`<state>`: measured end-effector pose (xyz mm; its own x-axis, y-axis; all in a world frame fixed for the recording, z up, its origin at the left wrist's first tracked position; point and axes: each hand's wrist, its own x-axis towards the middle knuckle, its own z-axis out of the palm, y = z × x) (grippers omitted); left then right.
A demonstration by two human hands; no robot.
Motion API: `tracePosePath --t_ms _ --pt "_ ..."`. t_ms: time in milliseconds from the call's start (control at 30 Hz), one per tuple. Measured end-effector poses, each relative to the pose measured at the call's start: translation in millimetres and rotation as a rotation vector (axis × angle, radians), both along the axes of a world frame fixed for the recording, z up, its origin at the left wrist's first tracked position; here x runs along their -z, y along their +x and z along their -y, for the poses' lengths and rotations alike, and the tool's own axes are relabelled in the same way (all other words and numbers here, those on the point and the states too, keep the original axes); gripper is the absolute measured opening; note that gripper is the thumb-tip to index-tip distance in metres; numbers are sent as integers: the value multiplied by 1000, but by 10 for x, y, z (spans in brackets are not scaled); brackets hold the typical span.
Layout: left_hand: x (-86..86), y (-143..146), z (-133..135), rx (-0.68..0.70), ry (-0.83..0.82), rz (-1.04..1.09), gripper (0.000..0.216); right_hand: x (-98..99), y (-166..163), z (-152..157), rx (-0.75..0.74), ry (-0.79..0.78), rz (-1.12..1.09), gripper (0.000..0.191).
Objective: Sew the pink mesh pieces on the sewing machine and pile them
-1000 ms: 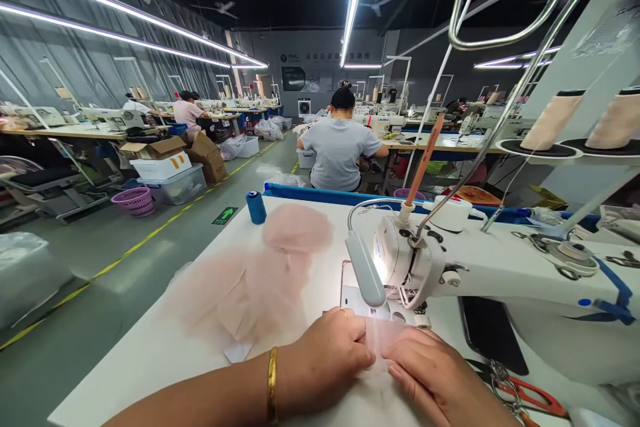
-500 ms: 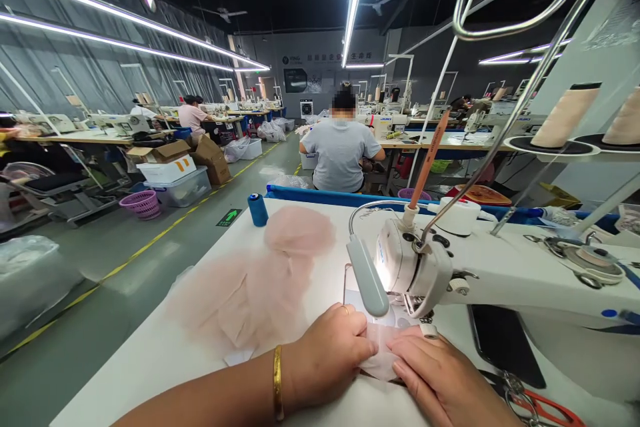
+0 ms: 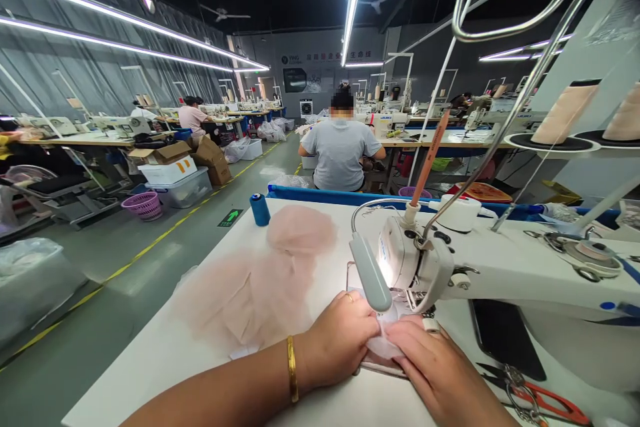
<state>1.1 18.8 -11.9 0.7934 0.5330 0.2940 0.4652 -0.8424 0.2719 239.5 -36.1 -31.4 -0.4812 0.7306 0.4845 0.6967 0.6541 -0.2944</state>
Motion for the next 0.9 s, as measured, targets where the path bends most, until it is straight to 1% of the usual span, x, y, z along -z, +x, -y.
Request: tracePosePath --t_ms 100,167,233,333,400,467,533,600,733,900 --pt "-42 9 -49 -19 -130 86 21 39 -55 -6 127 -48 -149 27" --pt "-62 21 -79 -24 -170 125 20 28 -77 -12 182 -62 -249 27" --pt "-70 37 -102 -19 -182 165 17 7 -90 -17 208 -78 -313 27" --pt "-67 51 -114 -6 -183 219 16 -20 -92 -12 205 -94 -337 29" --pt "-62 41 -95 3 -175 214 18 -36 -79 6 158 -125 -294 31" --pt "-54 13 -47 16 -136 174 16 -58 -56 35 66 -148 -200 31" --pt "-46 -28 25 44 -63 117 10 -84 -33 68 -30 -132 -88 29" --pt "-36 -69 98 81 14 58 7 -105 -19 95 -84 -87 -1 26" --pt "-20 -109 166 122 110 7 10 -113 -18 103 -101 -20 74 24" --pt "-7 -90 108 107 167 -5 13 -71 -6 68 -82 30 74 23"
